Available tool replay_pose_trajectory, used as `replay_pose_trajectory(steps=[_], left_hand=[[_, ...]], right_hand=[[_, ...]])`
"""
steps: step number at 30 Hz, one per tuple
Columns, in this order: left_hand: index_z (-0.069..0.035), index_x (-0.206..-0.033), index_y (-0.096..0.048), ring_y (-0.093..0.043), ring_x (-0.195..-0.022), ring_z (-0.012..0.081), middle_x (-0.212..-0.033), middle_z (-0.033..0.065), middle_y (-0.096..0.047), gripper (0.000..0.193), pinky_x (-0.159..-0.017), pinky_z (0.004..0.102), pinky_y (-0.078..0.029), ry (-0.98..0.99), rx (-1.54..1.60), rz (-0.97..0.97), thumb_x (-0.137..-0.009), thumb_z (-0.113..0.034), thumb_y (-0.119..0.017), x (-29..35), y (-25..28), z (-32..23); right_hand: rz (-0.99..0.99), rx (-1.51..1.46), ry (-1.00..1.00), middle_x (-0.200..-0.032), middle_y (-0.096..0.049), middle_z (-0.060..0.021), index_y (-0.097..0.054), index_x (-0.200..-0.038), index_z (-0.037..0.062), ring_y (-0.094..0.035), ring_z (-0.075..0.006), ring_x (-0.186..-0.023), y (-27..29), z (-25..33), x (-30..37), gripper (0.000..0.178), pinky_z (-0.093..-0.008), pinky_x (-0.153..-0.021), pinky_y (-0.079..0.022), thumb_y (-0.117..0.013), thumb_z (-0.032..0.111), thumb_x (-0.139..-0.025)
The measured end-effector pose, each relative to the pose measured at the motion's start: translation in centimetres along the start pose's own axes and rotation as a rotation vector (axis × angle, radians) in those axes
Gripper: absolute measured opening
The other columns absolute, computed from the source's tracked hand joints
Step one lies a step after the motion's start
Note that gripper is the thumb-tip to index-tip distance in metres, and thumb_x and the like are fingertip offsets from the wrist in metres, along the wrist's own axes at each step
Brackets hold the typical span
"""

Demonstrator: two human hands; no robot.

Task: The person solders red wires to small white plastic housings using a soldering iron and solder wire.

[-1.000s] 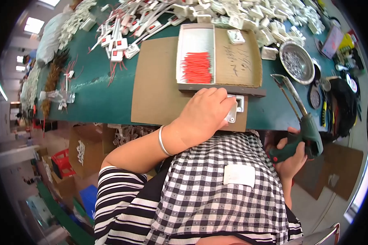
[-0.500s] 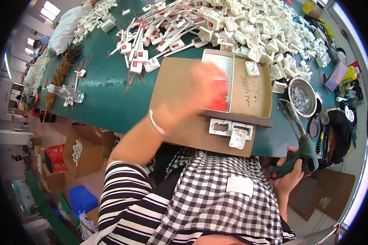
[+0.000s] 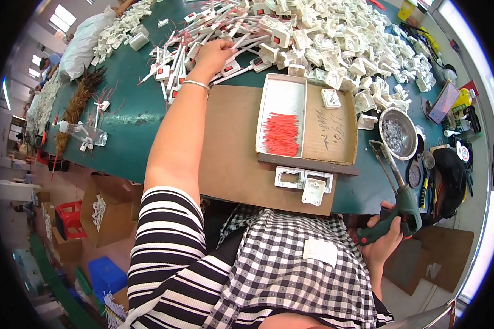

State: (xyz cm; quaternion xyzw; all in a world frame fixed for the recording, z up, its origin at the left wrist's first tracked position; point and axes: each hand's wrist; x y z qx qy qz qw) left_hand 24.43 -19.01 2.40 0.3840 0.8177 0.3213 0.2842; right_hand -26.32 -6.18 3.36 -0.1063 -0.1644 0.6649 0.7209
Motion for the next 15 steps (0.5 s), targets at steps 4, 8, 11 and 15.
replay_pose_trajectory(steps=[4,8,11,15], left_hand=[[-0.003,-0.102,-0.069,-0.056,-0.073,0.0091,-0.085,-0.0021,-0.066,0.022,-0.067,0.0273,-0.046,0.014,0.484,0.157,-0.087,-0.019,-0.066,0.9,1.0,-1.2],[-0.004,-0.103,-0.068,-0.057,-0.073,0.0083,-0.084,0.0004,-0.066,0.020,-0.069,0.0244,-0.045,-0.116,1.099,0.014,-0.089,-0.018,-0.065,1.5,2.3,-0.7],[-0.004,-0.099,-0.067,-0.057,-0.073,0.0070,-0.084,-0.0002,-0.066,0.020,-0.068,0.0228,-0.044,0.072,0.876,0.219,-0.087,-0.021,-0.068,2.8,4.1,0.2],[-0.006,-0.100,-0.064,-0.057,-0.073,0.0065,-0.083,-0.0003,-0.065,0.020,-0.068,0.0226,-0.044,0.126,0.893,0.285,-0.087,-0.021,-0.069,7.6,5.2,-2.5]], right_hand=[[0.010,0.001,0.006,-0.113,-0.059,-0.0168,-0.046,-0.119,0.0020,-0.054,-0.0154,-0.062,0.0,0.1,0.2,0.029,-0.0279,-0.058,-0.046,-0.041,0.021,-0.098],[-0.018,-0.009,0.001,-0.113,-0.059,-0.0165,-0.046,-0.120,0.0021,-0.054,-0.0152,-0.062,-0.3,0.0,0.5,0.029,-0.0280,-0.059,-0.046,-0.041,0.021,-0.098],[-0.014,0.015,0.028,-0.113,-0.059,-0.0163,-0.046,-0.120,0.0021,-0.054,-0.0151,-0.062,0.1,0.0,0.6,0.030,-0.0280,-0.059,-0.046,-0.041,0.022,-0.098],[0.024,0.038,0.017,-0.111,-0.058,-0.0164,-0.046,-0.118,-0.0015,-0.055,-0.0159,-0.063,0.4,-0.1,0.3,0.033,-0.0325,-0.059,-0.049,-0.043,0.024,-0.097]])
Point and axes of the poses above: each hand's wrist, its own x-axis away from the middle knuckle, its own y-axis out of the back of the hand, z = x × y
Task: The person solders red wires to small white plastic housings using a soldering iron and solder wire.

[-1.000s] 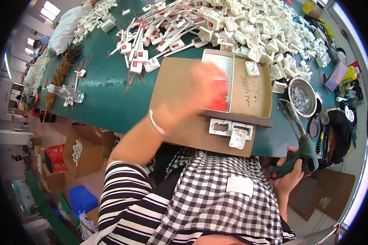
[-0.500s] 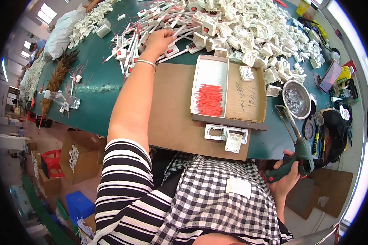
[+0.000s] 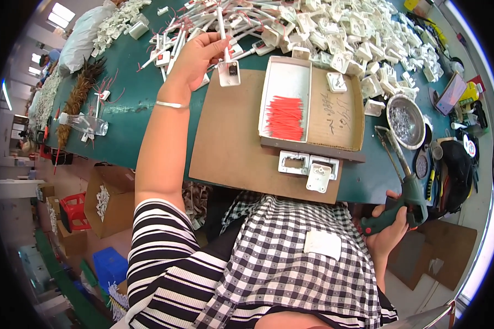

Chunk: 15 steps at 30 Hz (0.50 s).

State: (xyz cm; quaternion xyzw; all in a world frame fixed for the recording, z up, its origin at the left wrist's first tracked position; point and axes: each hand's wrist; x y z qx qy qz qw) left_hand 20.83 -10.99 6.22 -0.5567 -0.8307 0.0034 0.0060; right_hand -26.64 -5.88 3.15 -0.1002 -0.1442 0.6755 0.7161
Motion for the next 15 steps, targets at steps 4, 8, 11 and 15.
replay_pose_trajectory(steps=[4,8,11,15], left_hand=[[-0.004,-0.109,-0.058,-0.063,-0.078,0.0130,-0.090,0.0038,-0.065,0.021,-0.071,0.0252,-0.048,0.023,0.041,0.208,-0.091,-0.014,-0.062,4.8,-3.3,0.4],[-0.003,-0.110,-0.055,-0.064,-0.078,0.0126,-0.090,0.0057,-0.066,0.024,-0.069,0.0243,-0.049,0.072,0.095,0.313,-0.089,-0.011,-0.064,8.7,-7.9,1.2],[0.000,-0.111,-0.054,-0.064,-0.079,0.0115,-0.090,0.0062,-0.066,0.025,-0.072,0.0251,-0.051,0.096,0.091,0.317,-0.089,-0.008,-0.063,10.1,-10.4,1.8],[0.002,-0.111,-0.053,-0.064,-0.081,0.0122,-0.092,0.0071,-0.066,0.025,-0.075,0.0265,-0.052,0.096,0.039,0.309,-0.088,-0.003,-0.063,10.6,-12.3,2.4]], right_hand=[[0.018,-0.039,-0.033,-0.108,-0.058,-0.0168,-0.045,-0.116,-0.0066,-0.057,-0.0178,-0.062,-0.5,0.1,-0.1,0.039,-0.0362,-0.060,-0.052,-0.047,0.026,-0.096],[0.033,0.000,0.004,-0.110,-0.058,-0.0179,-0.044,-0.121,-0.0036,-0.057,-0.0180,-0.061,-0.2,-0.1,-0.2,0.039,-0.0372,-0.061,-0.052,-0.048,0.026,-0.095],[0.042,0.026,0.023,-0.112,-0.058,-0.0193,-0.044,-0.122,-0.0025,-0.058,-0.0176,-0.062,-0.1,-0.1,0.0,0.039,-0.0360,-0.061,-0.052,-0.048,0.026,-0.095],[0.065,0.036,0.026,-0.112,-0.059,-0.0195,-0.044,-0.123,-0.0013,-0.058,-0.0176,-0.062,0.4,-0.2,0.1,0.039,-0.0364,-0.061,-0.052,-0.048,0.026,-0.095]])
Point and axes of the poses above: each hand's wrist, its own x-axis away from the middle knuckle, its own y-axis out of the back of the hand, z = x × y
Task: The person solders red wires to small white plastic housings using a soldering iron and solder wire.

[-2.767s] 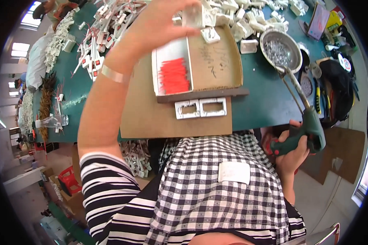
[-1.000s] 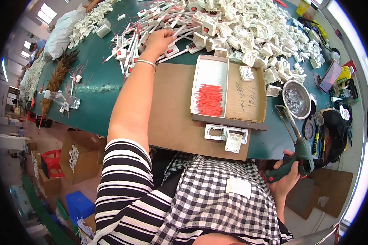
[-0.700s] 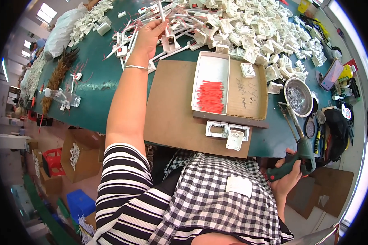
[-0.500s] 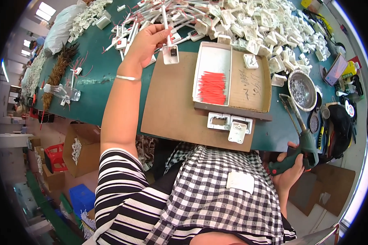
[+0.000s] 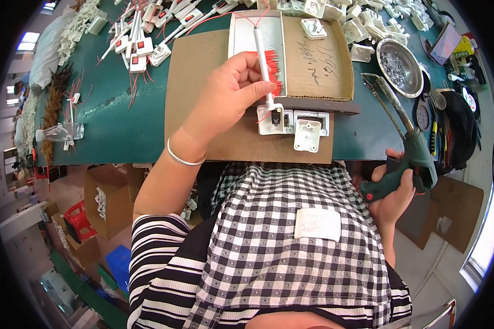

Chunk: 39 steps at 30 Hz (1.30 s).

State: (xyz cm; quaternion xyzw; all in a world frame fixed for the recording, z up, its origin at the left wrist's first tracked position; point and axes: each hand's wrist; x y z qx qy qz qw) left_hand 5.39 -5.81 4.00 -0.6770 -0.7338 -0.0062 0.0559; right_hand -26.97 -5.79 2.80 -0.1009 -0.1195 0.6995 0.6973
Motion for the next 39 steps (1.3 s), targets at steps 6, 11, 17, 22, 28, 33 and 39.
replay_pose_trajectory(steps=[6,11,17,22,28,33,39], left_hand=[[0.000,-0.105,-0.055,-0.067,-0.080,0.0154,-0.086,0.0088,-0.068,0.023,-0.071,0.0278,-0.053,-0.225,-0.391,-0.012,-0.085,-0.007,-0.066,0.9,-1.4,-0.3],[-0.001,-0.106,-0.055,-0.068,-0.077,0.0182,-0.085,0.0107,-0.068,0.027,-0.068,0.0288,-0.053,-0.367,-0.645,-0.029,-0.084,-0.011,-0.068,1.2,-2.4,-0.6],[-0.001,-0.106,-0.056,-0.066,-0.075,0.0166,-0.084,0.0082,-0.067,0.023,-0.068,0.0280,-0.053,-0.388,-0.515,0.070,-0.086,-0.007,-0.065,0.4,-2.1,0.0],[-0.001,-0.112,-0.051,-0.064,-0.084,0.0144,-0.091,0.0076,-0.066,0.024,-0.077,0.0280,-0.053,-0.204,-0.365,0.030,-0.090,-0.005,-0.060,1.1,-1.2,1.6],[-0.001,-0.106,-0.053,-0.065,-0.079,0.0147,-0.087,0.0074,-0.067,0.025,-0.072,0.0277,-0.052,-0.171,-0.205,0.003,-0.087,-0.013,-0.066,0.5,-1.0,1.1],[-0.003,-0.107,-0.055,-0.062,-0.083,0.0175,-0.093,0.0086,-0.065,0.027,-0.078,0.0316,-0.050,-0.247,-0.293,-0.092,-0.085,-0.014,-0.068,1.2,-1.0,2.5],[-0.010,-0.112,-0.059,-0.050,-0.109,0.0269,-0.126,0.0066,-0.051,0.042,-0.091,0.0375,-0.042,-0.990,-1.112,-0.265,-0.071,-0.007,-0.072,2.3,-1.0,2.7]], right_hand=[[-0.010,-0.001,0.002,-0.112,-0.059,-0.0202,-0.043,-0.124,-0.0014,-0.058,-0.0178,-0.062,0.0,0.1,0.4,0.040,-0.0367,-0.065,-0.052,-0.048,0.025,-0.095],[-0.020,-0.026,-0.014,-0.112,-0.058,-0.0208,-0.042,-0.125,-0.0019,-0.059,-0.0181,-0.062,-0.1,-0.1,0.5,0.041,-0.0346,-0.066,-0.052,-0.048,0.024,-0.094],[-0.033,0.001,-0.011,-0.111,-0.058,-0.0216,-0.042,-0.126,-0.0029,-0.059,-0.0179,-0.062,0.3,0.0,0.6,0.042,-0.0321,-0.062,-0.051,-0.046,0.024,-0.094],[-0.030,-0.007,0.001,-0.111,-0.059,-0.0217,-0.042,-0.126,-0.0039,-0.058,-0.0178,-0.062,0.2,0.1,0.6,0.042,-0.0307,-0.059,-0.051,-0.046,0.024,-0.094],[-0.013,-0.012,-0.034,-0.111,-0.059,-0.0220,-0.042,-0.127,-0.0041,-0.058,-0.0182,-0.062,-0.1,0.0,0.6,0.043,-0.0323,-0.065,-0.051,-0.046,0.023,-0.094],[-0.011,-0.011,-0.010,-0.110,-0.059,-0.0222,-0.042,-0.127,-0.0042,-0.058,-0.0182,-0.062,0.0,-0.1,0.8,0.043,-0.0318,-0.063,-0.050,-0.046,0.023,-0.094],[-0.046,-0.002,-0.005,-0.110,-0.059,-0.0226,-0.042,-0.127,-0.0038,-0.058,-0.0182,-0.062,0.1,0.2,0.6,0.043,-0.0303,-0.058,-0.049,-0.046,0.022,-0.094]])
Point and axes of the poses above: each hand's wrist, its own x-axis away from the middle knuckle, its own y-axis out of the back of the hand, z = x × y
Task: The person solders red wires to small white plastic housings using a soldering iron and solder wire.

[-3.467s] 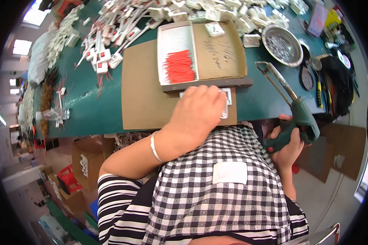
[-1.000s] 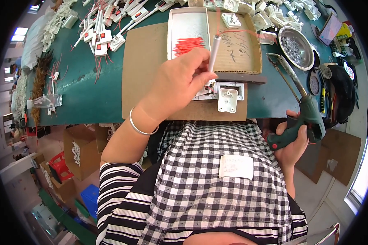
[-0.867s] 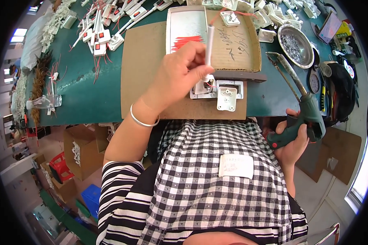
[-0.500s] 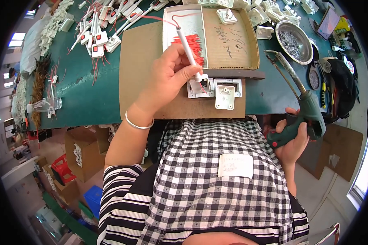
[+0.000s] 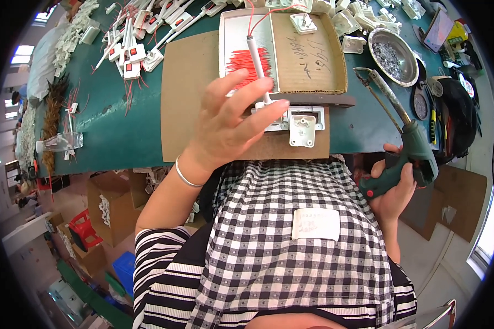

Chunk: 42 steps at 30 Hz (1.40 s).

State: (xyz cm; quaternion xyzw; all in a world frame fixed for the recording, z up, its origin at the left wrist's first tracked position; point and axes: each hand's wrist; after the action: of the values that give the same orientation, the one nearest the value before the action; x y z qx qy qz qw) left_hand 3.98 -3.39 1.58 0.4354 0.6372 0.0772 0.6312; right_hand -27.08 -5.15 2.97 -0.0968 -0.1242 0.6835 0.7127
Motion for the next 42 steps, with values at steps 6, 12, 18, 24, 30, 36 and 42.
replay_pose_trajectory(steps=[6,12,18,24,30,36,42], left_hand=[[-0.011,-0.113,-0.060,-0.057,-0.100,0.0280,-0.117,0.0077,-0.055,0.051,-0.089,0.0375,-0.049,-0.020,0.067,0.258,-0.067,0.009,-0.063,0.3,-0.8,-0.7],[-0.007,-0.107,-0.062,-0.062,-0.084,0.0262,-0.099,0.0076,-0.061,0.042,-0.075,0.0355,-0.055,0.078,0.298,0.323,-0.069,0.011,-0.058,-1.2,0.3,-0.6],[-0.007,-0.103,-0.063,-0.063,-0.085,0.0255,-0.098,0.0073,-0.061,0.036,-0.073,0.0354,-0.055,0.041,0.133,0.313,-0.070,0.009,-0.060,-1.1,0.0,-0.9],[-0.007,-0.097,-0.064,-0.064,-0.084,0.0242,-0.099,0.0064,-0.062,0.030,-0.069,0.0344,-0.055,-0.019,0.063,0.357,-0.070,0.005,-0.063,-1.3,0.4,-0.4],[-0.007,-0.096,-0.064,-0.060,-0.081,0.0207,-0.095,0.0089,-0.062,0.029,-0.068,0.0285,-0.050,-0.077,0.175,0.185,-0.067,0.000,-0.067,-2.4,1.9,-0.3],[-0.004,-0.096,-0.065,-0.049,-0.074,0.0057,-0.088,-0.0002,-0.060,0.020,-0.064,0.0196,-0.042,0.893,0.957,-0.091,-0.090,-0.023,-0.063,-6.2,3.2,2.4],[-0.003,-0.097,-0.065,-0.048,-0.070,0.0037,-0.082,-0.0030,-0.060,0.019,-0.066,0.0186,-0.041,0.869,1.250,0.007,-0.090,-0.021,-0.064,-8.6,1.5,4.9]], right_hand=[[0.035,-0.040,-0.019,-0.109,-0.059,-0.0227,-0.043,-0.127,-0.0041,-0.058,-0.0181,-0.062,-0.1,-0.1,0.1,0.042,-0.0286,-0.057,-0.048,-0.046,0.023,-0.094],[0.025,-0.025,-0.031,-0.109,-0.059,-0.0227,-0.044,-0.126,-0.0047,-0.057,-0.0178,-0.062,0.0,0.0,0.0,0.043,-0.0283,-0.057,-0.048,-0.046,0.024,-0.094],[0.029,-0.054,-0.031,-0.109,-0.059,-0.0229,-0.044,-0.125,-0.0039,-0.057,-0.0180,-0.061,0.1,-0.3,0.1,0.042,-0.0282,-0.056,-0.048,-0.046,0.025,-0.095],[0.028,-0.073,-0.037,-0.110,-0.058,-0.0234,-0.043,-0.127,-0.0036,-0.057,-0.0183,-0.061,0.0,-0.2,0.1,0.042,-0.0283,-0.056,-0.048,-0.047,0.024,-0.095],[0.092,-0.020,-0.038,-0.116,-0.057,-0.0146,-0.045,-0.125,0.0021,-0.056,-0.0155,-0.065,1.0,-0.6,0.2,0.037,-0.0304,-0.052,-0.048,-0.041,0.027,-0.097],[0.018,-0.064,-0.028,-0.109,-0.059,-0.0224,-0.043,-0.127,-0.0035,-0.057,-0.0179,-0.061,0.0,-0.2,0.2,0.043,-0.0280,-0.055,-0.048,-0.047,0.024,-0.094],[0.072,-0.051,-0.038,-0.113,-0.057,-0.0191,-0.044,-0.125,-0.0006,-0.056,-0.0169,-0.064,0.1,-0.2,0.4,0.039,-0.0300,-0.054,-0.048,-0.044,0.026,-0.096]])
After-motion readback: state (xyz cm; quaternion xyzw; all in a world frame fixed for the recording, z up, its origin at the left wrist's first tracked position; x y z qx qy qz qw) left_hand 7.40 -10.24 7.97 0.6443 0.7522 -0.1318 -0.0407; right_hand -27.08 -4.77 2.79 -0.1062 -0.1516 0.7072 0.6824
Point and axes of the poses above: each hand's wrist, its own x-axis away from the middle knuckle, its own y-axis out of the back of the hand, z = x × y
